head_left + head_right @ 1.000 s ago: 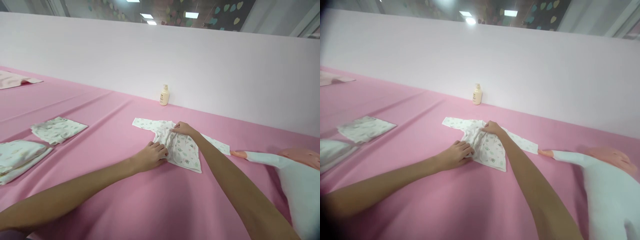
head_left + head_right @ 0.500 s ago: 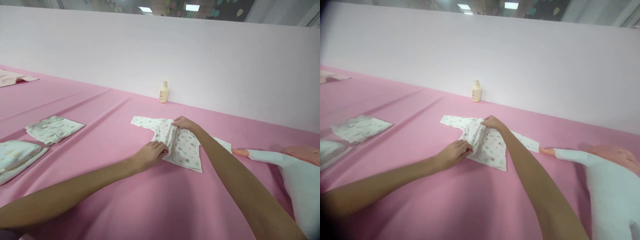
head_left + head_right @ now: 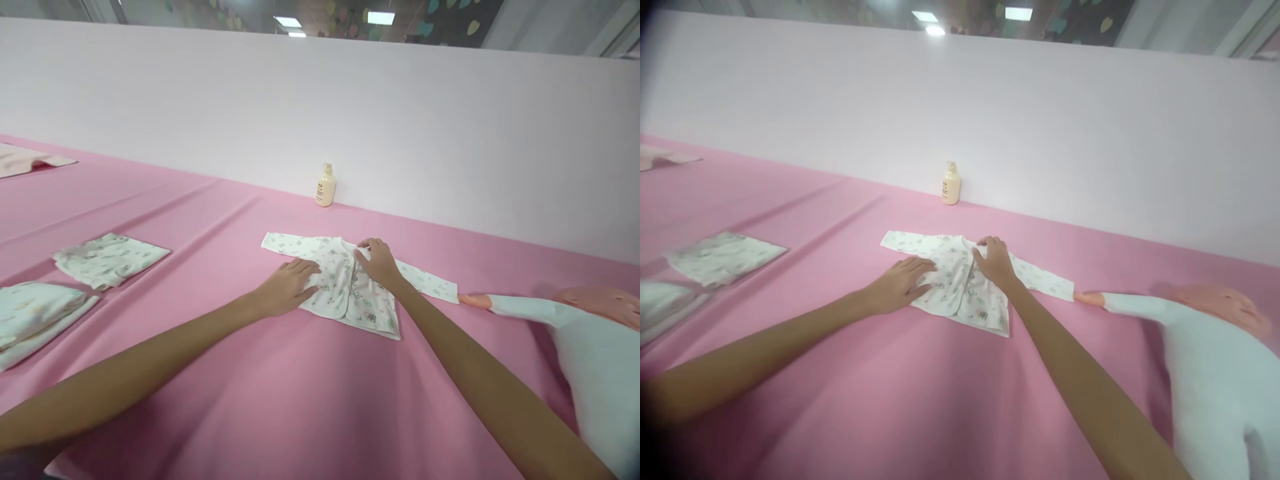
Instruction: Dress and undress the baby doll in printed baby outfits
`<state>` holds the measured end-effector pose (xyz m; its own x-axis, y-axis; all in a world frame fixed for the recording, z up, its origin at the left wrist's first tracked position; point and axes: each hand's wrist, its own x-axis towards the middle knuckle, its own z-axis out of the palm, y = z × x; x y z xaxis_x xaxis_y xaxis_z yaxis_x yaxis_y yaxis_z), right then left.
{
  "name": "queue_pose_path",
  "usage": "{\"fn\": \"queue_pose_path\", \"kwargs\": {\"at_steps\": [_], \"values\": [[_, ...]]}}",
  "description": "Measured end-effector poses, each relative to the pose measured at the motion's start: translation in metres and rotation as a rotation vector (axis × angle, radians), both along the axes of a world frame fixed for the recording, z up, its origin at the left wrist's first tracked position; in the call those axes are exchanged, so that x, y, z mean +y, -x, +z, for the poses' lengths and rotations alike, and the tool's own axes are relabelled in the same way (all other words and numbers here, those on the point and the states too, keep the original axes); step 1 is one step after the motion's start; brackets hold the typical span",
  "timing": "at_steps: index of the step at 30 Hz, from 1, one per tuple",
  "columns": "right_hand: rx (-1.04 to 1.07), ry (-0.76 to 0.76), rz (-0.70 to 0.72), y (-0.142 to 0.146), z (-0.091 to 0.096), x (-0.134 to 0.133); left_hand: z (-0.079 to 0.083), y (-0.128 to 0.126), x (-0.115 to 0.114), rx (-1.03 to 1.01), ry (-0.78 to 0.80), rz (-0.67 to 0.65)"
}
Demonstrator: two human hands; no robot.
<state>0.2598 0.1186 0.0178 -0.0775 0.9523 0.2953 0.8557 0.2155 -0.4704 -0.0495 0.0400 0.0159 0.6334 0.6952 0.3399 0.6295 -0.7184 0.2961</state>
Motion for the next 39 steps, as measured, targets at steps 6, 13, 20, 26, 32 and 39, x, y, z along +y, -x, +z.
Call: {"fn": "queue_pose_path", "kwargs": {"at_steps": [6, 13, 20, 26, 32, 39], "values": [[-0.201, 0.097, 0.045, -0.016, -0.022, -0.026, -0.019, 0.016, 0.015, 0.122, 0.008, 0.133], [-0.351, 0.115, 0.038, -0.018, -0.029, -0.03, -0.02, 0.022, 0.013, 0.154, -0.011, 0.163], [-0.357, 0.1, 0.067, -0.023, -0.029, -0.03, -0.016, 0.026, 0.014, 0.169, 0.013, 0.151], [-0.371, 0.099, 0.091, -0.026, -0.029, -0.029, 0.001, 0.016, 0.012, 0.168, 0.024, 0.13], [-0.336, 0.055, 0.092, -0.025, -0.032, -0.03, 0.019, -0.049, -0.015, 0.078, -0.033, -0.124], [-0.194, -0.085, 0.148, -0.023, -0.027, -0.033, 0.002, -0.083, -0.018, 0.154, -0.231, -0.335]]}}
